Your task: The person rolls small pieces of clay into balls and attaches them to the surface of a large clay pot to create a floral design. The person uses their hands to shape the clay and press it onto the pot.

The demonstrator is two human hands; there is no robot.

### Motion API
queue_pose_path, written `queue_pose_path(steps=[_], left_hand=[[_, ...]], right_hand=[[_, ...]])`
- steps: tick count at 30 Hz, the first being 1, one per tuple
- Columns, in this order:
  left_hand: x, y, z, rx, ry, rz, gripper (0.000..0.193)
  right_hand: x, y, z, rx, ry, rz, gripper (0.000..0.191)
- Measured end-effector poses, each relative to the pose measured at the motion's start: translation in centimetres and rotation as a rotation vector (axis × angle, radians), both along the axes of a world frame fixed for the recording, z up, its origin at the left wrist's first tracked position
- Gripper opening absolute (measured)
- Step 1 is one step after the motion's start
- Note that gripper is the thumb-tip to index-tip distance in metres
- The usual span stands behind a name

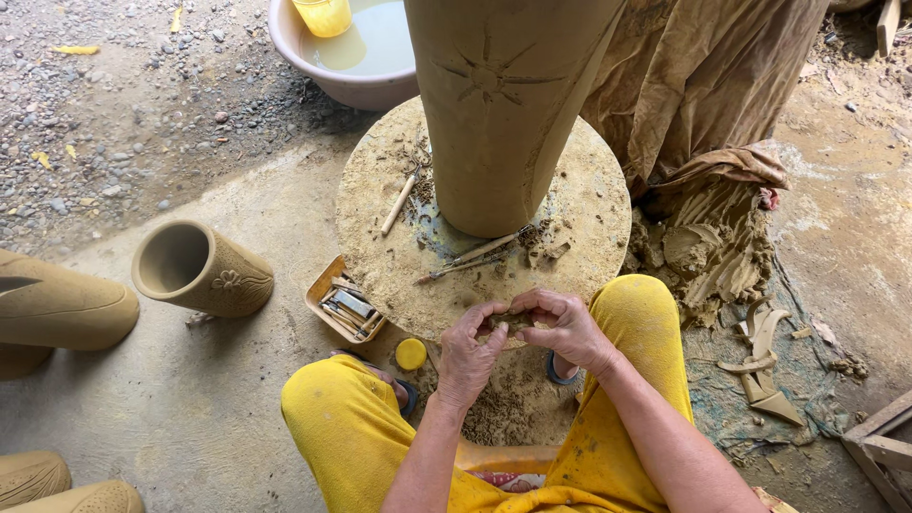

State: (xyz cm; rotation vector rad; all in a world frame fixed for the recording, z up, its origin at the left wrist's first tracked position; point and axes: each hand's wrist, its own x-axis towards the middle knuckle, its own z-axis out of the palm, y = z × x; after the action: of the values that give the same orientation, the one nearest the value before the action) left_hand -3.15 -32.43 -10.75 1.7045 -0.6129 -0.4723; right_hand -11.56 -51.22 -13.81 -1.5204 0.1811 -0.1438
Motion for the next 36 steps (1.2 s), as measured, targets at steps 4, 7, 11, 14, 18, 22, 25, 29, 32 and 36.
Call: queue_pose_path(steps=[4, 7, 11, 14, 18, 22, 25, 29, 32, 36], left_hand=[[0.2, 0.2, 0.3, -0.083, -0.031, -0.025, 0.043], [0.2, 0.5, 0.4, -0.088, -0.273, -0.026, 0.057], [0.1, 0.4, 0.1, 0.034, -0.244, -0.032, 0.046], [0.2, 0.3, -0.3, 0.067, -0.333, -0.027, 0.037], [0.3, 0.4, -0.4, 0.072, -0.352, -0.02, 0.029], [0.5, 0.7, -0.3, 0.156, -0.356, -0.038, 0.026], [0.8, 1.1, -0.4, 0.209, -0.327, -0.086, 0.025], [1.8, 2.3, -0.6, 0.259, -0.105, -0.014, 0.024], [2.8, 3.3, -0.8, -0.121, 0.357, 0.094, 0.021], [3.3, 3.8, -1.7, -0.597, 0.68, 0.155, 0.015]], right_hand=[[0.1, -0.3, -0.5, 0.216, 0.081, -0.057, 0.042], [0.2, -0.5, -0.6, 0.279, 0.027, -0.057, 0.043], [0.0, -0.5, -0.3, 0.276, 0.073, -0.047, 0.043], [-0.1, -0.4, 0.0, 0.255, 0.072, -0.054, 0.041], [0.0, -0.1, 0.3, 0.192, 0.108, -0.056, 0.041], [0.2, 0.0, 0.6, 0.174, 0.118, -0.038, 0.04], [0.3, -0.2, 0.8, 0.156, 0.155, -0.062, 0.039], [0.8, -0.5, 1.4, 0.037, 0.22, -0.15, 0.025], [1.3, -0.2, 1.9, -0.12, 0.158, -0.262, 0.035], [1.9, 0.7, 2.1, -0.781, 0.187, -0.261, 0.038]])
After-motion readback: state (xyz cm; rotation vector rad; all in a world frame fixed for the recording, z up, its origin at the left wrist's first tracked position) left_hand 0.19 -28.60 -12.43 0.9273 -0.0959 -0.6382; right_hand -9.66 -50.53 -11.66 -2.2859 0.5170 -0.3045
